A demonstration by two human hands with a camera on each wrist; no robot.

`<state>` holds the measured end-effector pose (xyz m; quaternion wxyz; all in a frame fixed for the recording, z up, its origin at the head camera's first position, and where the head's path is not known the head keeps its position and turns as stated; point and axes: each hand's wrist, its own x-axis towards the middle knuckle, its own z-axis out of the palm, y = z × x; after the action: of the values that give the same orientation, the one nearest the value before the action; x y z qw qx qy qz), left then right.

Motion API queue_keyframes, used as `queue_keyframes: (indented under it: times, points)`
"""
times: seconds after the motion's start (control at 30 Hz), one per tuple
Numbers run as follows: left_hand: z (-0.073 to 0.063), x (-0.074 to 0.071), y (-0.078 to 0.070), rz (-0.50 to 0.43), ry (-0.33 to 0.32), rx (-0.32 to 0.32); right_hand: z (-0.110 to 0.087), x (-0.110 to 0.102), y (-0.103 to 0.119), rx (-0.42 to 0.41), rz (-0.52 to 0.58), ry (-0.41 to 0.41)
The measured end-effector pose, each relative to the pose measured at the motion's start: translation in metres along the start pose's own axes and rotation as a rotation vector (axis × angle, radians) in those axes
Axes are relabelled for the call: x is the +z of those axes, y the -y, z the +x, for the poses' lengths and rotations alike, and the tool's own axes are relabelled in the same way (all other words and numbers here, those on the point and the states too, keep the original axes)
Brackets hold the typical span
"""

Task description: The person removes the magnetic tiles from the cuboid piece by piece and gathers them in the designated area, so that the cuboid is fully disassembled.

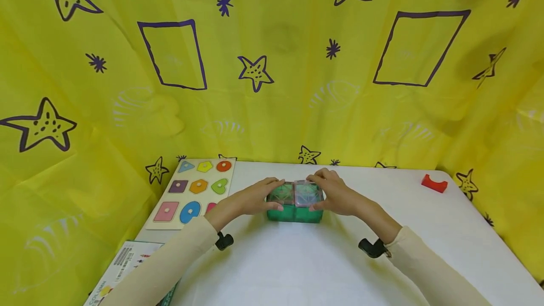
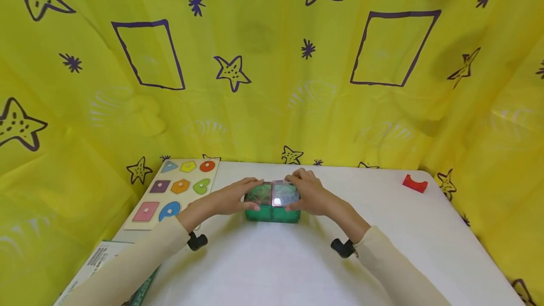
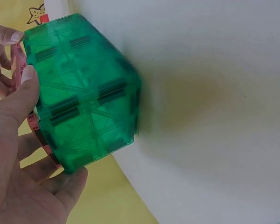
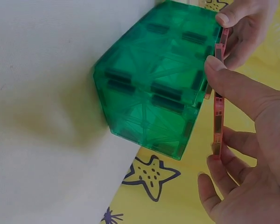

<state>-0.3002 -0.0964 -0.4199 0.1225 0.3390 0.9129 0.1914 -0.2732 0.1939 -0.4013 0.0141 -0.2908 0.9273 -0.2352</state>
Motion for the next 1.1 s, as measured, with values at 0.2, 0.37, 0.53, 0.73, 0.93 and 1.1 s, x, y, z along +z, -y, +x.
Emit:
queue_keyframes:
  times: [0.2, 0.37, 0.53, 0.73, 0.93, 1.1]
  points:
    - [-0.001, 0.000, -0.001, -0.003, -0.006, 0.010, -0.001, -0.004, -0.002, -0.002, 0.016, -0.013]
    - [-0.001, 0.000, -0.001, 0.002, -0.006, 0.010, -0.004, -0.015, -0.010, -0.006, 0.038, -0.033]
    - [-0.002, 0.000, 0.000, -0.007, -0.002, 0.004, -0.011, -0.034, -0.024, 0.018, 0.047, -0.059]
    - [-0.003, 0.001, 0.000, -0.015, -0.004, 0.000, -0.021, -0.056, -0.044, 0.076, 0.028, -0.079]
    - [-0.005, 0.001, -0.001, -0.029, -0.007, 0.010, -0.030, -0.072, -0.073, 0.172, 0.003, -0.070]
    - [-0.005, 0.001, 0.001, -0.019, -0.009, 0.002, -0.038, -0.078, -0.100, 0.237, -0.012, -0.063]
